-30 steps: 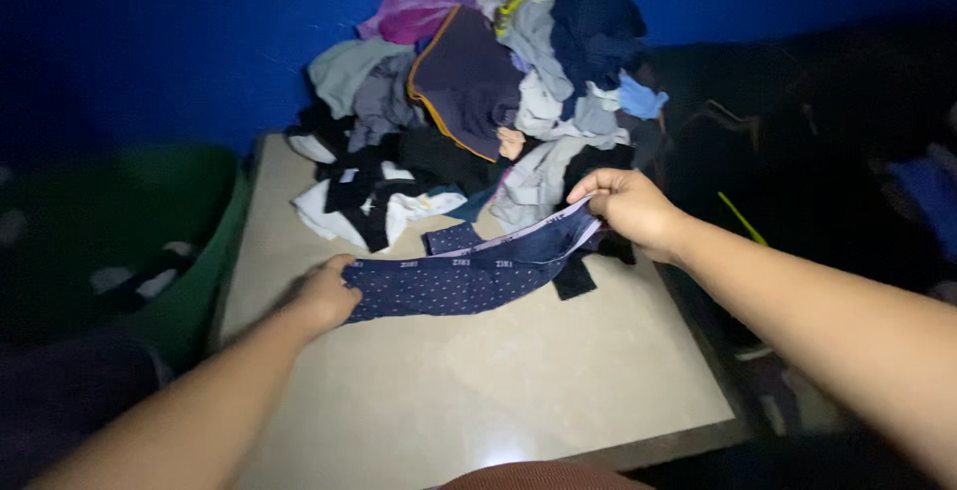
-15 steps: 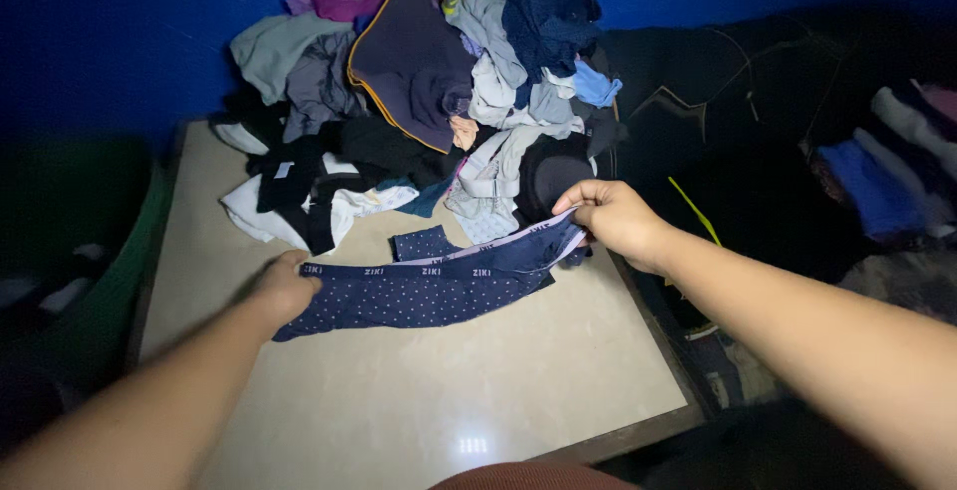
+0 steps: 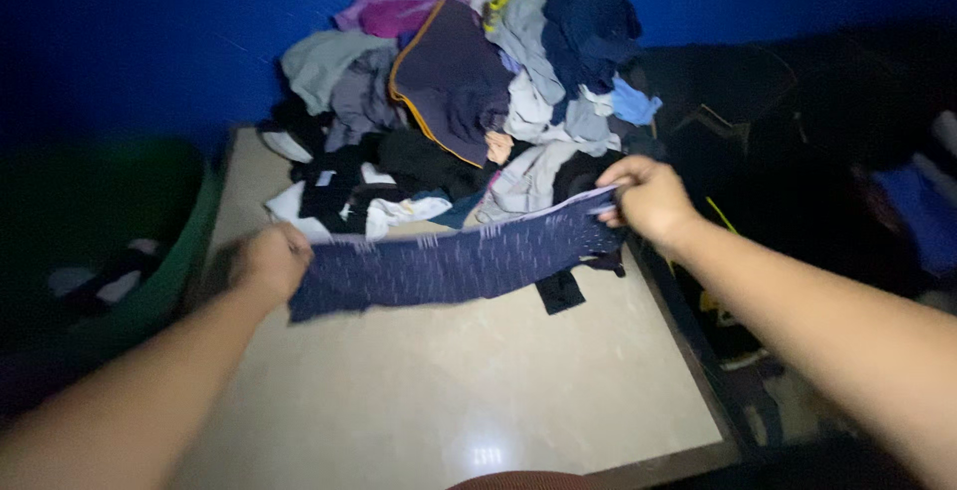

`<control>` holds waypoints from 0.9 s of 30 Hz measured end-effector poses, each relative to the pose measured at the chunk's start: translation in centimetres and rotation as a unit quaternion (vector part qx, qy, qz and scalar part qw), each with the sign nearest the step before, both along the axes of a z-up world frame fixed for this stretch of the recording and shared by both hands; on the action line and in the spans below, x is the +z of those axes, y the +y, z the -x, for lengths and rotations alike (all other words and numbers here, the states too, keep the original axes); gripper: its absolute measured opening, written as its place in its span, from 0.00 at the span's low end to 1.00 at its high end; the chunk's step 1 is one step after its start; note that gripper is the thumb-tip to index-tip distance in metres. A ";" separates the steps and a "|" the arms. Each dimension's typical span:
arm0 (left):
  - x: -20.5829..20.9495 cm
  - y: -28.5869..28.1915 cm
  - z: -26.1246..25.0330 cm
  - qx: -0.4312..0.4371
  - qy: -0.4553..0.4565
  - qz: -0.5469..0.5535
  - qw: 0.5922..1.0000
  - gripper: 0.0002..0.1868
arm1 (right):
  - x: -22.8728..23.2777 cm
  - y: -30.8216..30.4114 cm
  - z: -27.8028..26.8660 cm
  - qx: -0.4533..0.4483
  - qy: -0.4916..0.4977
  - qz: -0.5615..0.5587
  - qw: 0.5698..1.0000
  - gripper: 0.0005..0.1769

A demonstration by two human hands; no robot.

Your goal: The person folds items of clothing by hand on a low surface. They lay each garment flat, fold the sides inward, and roll the fabric into a compact bundle.

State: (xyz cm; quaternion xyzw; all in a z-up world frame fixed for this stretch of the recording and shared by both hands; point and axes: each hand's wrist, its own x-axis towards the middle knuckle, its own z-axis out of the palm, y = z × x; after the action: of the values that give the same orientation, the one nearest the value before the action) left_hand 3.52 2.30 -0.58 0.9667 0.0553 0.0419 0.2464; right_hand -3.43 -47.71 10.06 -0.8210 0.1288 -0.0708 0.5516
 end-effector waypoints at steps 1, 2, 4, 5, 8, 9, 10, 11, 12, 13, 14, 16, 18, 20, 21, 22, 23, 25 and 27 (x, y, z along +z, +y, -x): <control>1.7 0.3 -0.4 0.025 -0.011 -0.023 0.999 0.11 | 0.5 -0.3 -0.4 -0.001 -0.011 -0.004 1.000 0.11; 3.2 0.6 -0.5 0.050 -0.021 -0.046 0.997 0.12 | 1.0 -0.6 -0.7 -0.003 -0.022 -0.009 1.000 0.11; 5.4 1.2 -0.2 -0.003 -0.167 -0.038 0.985 0.21 | 1.6 -0.4 -1.4 -0.006 -0.035 -0.015 0.999 0.11; 6.3 1.7 0.0 -0.029 -0.237 -0.034 0.970 0.26 | 1.9 -0.2 -1.5 -0.007 -0.033 -0.016 0.999 0.12; 7.9 2.2 -0.1 0.016 -0.186 -0.058 0.981 0.11 | 2.6 0.8 -1.9 0.010 -0.061 -0.016 0.998 0.11; 8.1 2.6 -0.1 0.016 -0.216 -0.047 0.975 0.11 | 2.8 1.1 -1.7 0.018 -0.075 -0.016 0.997 0.11; 8.3 3.0 -0.2 0.016 -0.245 -0.036 0.969 0.11 | 3.1 1.4 -1.3 0.041 -0.066 -0.015 0.997 0.11; 8.4 3.4 -0.2 0.016 -0.276 -0.025 0.961 0.10 | 3.3 1.7 -0.8 0.064 -0.058 -0.013 0.996 0.12; 8.5 3.7 -0.1 0.024 -0.263 0.011 0.964 0.11 | 3.5 2.1 -0.3 0.087 -0.051 -0.011 0.995 0.14; 8.8 3.9 0.1 0.032 -0.249 0.047 0.967 0.12 | 3.8 2.5 0.3 0.114 -0.055 0.064 0.990 0.16; 9.2 3.9 0.4 0.040 -0.235 0.083 0.968 0.13 | 3.9 3.0 0.8 0.140 -0.060 0.139 0.979 0.18; 10.2 3.6 1.3 0.073 -0.210 0.167 0.961 0.14 | 4.0 3.5 1.7 0.150 -0.058 0.223 0.961 0.18; 11.3 2.9 2.5 0.113 -0.174 0.235 0.950 0.16 | 3.8 3.7 1.9 0.121 -0.045 0.243 0.961 0.14; 12.2 2.4 3.4 0.159 -0.128 0.286 0.936 0.17 | 3.6 3.7 1.8 0.094 -0.031 0.193 0.976 0.14; 12.5 2.1 3.6 0.142 -0.142 0.288 0.936 0.16 | 3.5 3.5 1.7 0.079 -0.023 0.168 0.982 0.15; 12.6 1.9 3.6 0.125 -0.155 0.290 0.936 0.15 | 3.4 3.3 1.6 0.079 -0.031 0.154 0.984 0.14; 12.6 1.8 3.6 0.108 -0.168 0.292 0.935 0.15 | 3.3 3.1 1.4 0.079 -0.039 0.141 0.986 0.13; 12.5 1.7 3.6 0.106 -0.164 0.310 0.930 0.15 | 3.2 2.8 1.3 0.076 -0.060 0.122 0.988 0.12; 12.5 1.6 3.5 0.110 -0.159 0.302 0.934 0.15 | 3.3 2.8 1.6 0.072 -0.087 0.113 0.987 0.11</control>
State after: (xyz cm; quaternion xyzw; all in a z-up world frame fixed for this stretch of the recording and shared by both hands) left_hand -0.02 3.89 11.94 0.8154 0.1310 0.2034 0.5258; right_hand -4.98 -44.90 13.34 -0.8758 0.0123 -0.1159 0.4684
